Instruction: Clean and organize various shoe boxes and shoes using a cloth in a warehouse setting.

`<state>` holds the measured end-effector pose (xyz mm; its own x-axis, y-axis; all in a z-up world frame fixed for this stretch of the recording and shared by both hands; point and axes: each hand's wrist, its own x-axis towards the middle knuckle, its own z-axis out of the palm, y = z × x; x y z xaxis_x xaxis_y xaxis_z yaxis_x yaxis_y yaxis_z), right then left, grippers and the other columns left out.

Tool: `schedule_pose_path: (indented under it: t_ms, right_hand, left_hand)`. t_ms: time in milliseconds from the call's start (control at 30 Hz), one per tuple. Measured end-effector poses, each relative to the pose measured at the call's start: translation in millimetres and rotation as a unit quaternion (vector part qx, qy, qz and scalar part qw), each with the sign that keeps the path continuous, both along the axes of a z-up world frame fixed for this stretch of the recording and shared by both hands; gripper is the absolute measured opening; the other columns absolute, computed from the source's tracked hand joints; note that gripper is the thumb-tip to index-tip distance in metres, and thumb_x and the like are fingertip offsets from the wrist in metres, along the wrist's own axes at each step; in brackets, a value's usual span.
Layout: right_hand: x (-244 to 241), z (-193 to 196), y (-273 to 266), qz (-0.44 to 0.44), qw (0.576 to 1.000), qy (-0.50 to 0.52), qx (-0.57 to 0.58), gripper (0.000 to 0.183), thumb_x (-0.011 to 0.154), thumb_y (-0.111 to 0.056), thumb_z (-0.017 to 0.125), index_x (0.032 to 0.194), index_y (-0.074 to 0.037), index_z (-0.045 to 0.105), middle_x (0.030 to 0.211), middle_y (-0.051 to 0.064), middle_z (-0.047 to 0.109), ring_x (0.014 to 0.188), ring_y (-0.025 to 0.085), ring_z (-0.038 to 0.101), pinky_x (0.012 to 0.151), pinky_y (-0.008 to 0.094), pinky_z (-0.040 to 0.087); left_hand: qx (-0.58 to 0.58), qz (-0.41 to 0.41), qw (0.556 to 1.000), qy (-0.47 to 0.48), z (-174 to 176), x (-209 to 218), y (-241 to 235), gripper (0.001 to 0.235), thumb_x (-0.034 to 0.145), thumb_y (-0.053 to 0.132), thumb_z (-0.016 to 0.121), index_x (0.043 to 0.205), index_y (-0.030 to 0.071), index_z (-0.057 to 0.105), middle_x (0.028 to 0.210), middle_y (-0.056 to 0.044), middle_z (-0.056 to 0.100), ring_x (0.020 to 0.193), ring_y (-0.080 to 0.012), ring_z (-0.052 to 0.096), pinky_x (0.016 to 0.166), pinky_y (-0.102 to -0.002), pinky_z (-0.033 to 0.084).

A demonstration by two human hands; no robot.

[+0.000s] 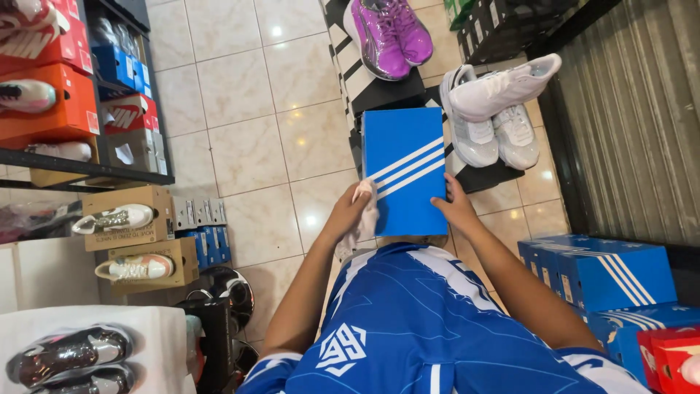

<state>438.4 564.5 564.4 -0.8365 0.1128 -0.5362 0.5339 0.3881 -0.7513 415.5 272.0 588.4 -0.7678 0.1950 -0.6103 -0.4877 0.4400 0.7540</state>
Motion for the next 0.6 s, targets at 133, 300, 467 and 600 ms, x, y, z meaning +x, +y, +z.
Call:
schedule_pose_path:
  t_ms: [133, 300, 467, 600]
  right_hand:
    - [7, -28, 0, -0.048, 0.998, 0.007, -0.038, 0.089, 0.089, -0.029, 0.073, 0.162, -0.012, 0.026, 0.156, 0.03, 0.038, 0.143, 0.045, 0.038, 0.113, 0.059, 0.038]
    - [0, -28, -5, -0.113, 0.993, 0.025, -0.011, 0.081, 0.087, -0.025, 0.074, 0.158, -0.012, 0.039, 0.15, 0.025, 0.049, 0.139, 0.039, 0.047, 0.109, 0.055, 0.044]
    - [11, 72, -29, -0.066, 0.993, 0.094, 0.02, 0.076, 0.084, -0.015, 0.065, 0.155, -0.004, 0.039, 0.154, 0.032, 0.037, 0.145, 0.049, 0.033, 0.118, 0.059, 0.031]
    - [22, 168, -70, 0.14, 0.981, 0.091, 0.1, 0.085, 0.087, -0.017, 0.066, 0.163, -0.012, 0.027, 0.158, 0.025, 0.029, 0.15, 0.049, 0.021, 0.118, 0.062, 0.028]
  left_hand:
    - [0.057, 0.108, 0.989, 0.086, -20, -12, 22, 0.058, 0.1, 0.043, 0.055, 0.151, 0.018, 0.05, 0.15, -0.021, 0.052, 0.141, -0.042, 0.044, 0.119, -0.054, 0.033]
    - [0.055, 0.08, 0.989, 0.109, -12, -22, 26, 0.054, 0.099, 0.041, 0.055, 0.147, 0.016, 0.052, 0.145, -0.025, 0.055, 0.139, -0.0453, 0.047, 0.117, -0.056, 0.035]
    - [0.085, 0.131, 0.968, 0.195, 26, -19, 13, 0.054, 0.095, 0.02, 0.06, 0.145, 0.002, 0.052, 0.145, -0.034, 0.049, 0.139, -0.0525, 0.042, 0.119, -0.059, 0.031]
    - [0.125, 0.203, 0.928, 0.288, 77, -5, 20, 0.063, 0.089, 0.012, 0.066, 0.148, 0.002, 0.047, 0.143, -0.034, 0.045, 0.14, -0.0526, 0.039, 0.12, -0.059, 0.028]
